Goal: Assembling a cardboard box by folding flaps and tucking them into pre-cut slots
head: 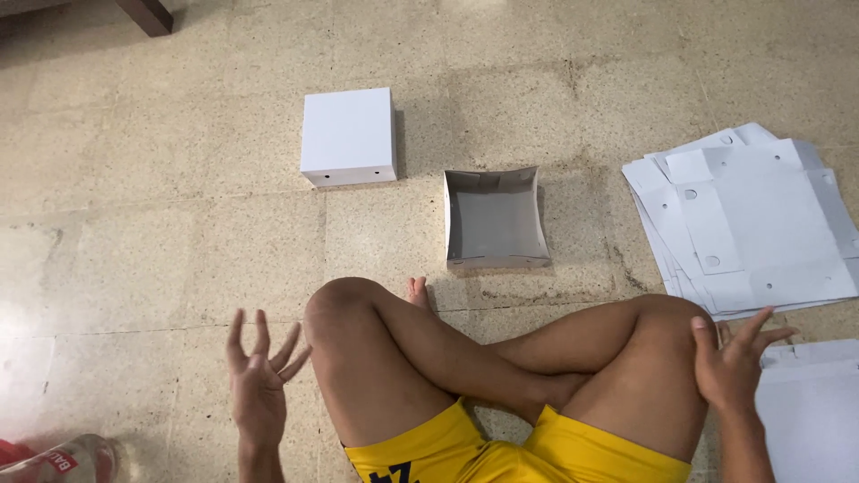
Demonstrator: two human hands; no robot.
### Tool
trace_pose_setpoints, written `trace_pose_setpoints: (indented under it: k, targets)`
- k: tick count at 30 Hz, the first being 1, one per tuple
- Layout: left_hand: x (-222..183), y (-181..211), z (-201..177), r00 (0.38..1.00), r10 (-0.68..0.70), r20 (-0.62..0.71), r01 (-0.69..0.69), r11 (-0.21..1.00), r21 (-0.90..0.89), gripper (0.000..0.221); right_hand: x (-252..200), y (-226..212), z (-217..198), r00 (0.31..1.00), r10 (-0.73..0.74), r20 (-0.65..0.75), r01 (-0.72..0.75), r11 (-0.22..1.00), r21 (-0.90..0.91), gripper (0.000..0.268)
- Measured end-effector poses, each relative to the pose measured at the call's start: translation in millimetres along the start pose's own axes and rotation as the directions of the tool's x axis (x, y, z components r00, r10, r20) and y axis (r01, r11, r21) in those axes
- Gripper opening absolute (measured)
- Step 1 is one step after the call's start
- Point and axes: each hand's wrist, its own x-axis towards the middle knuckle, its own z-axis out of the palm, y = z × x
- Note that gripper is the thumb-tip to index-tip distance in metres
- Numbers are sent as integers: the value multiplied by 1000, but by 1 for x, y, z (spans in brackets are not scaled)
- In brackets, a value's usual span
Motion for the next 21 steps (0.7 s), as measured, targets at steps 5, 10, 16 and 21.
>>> trace_pose_setpoints:
  k: [5, 10, 16, 21]
  targets:
    - [0, -9, 62, 955, -66, -289, 282, 504, 816, 104, 14, 50, -8, 996, -15, 87, -24, 901, 433, 76]
    - [-9, 18, 30, 959, 271, -86, 1, 301, 954, 35, 19, 67, -48, 988, 59, 139, 34, 812, -582, 84]
    - [-6, -16, 29, 965, 142, -223, 169, 316, 934, 46, -11, 32, -34, 973, -74, 217, 127, 963, -240, 78]
    - [-23, -28, 56, 837, 127, -533, 361, 605, 710, 30, -18, 65, -22, 967, 236, 96, -215, 958, -192, 53]
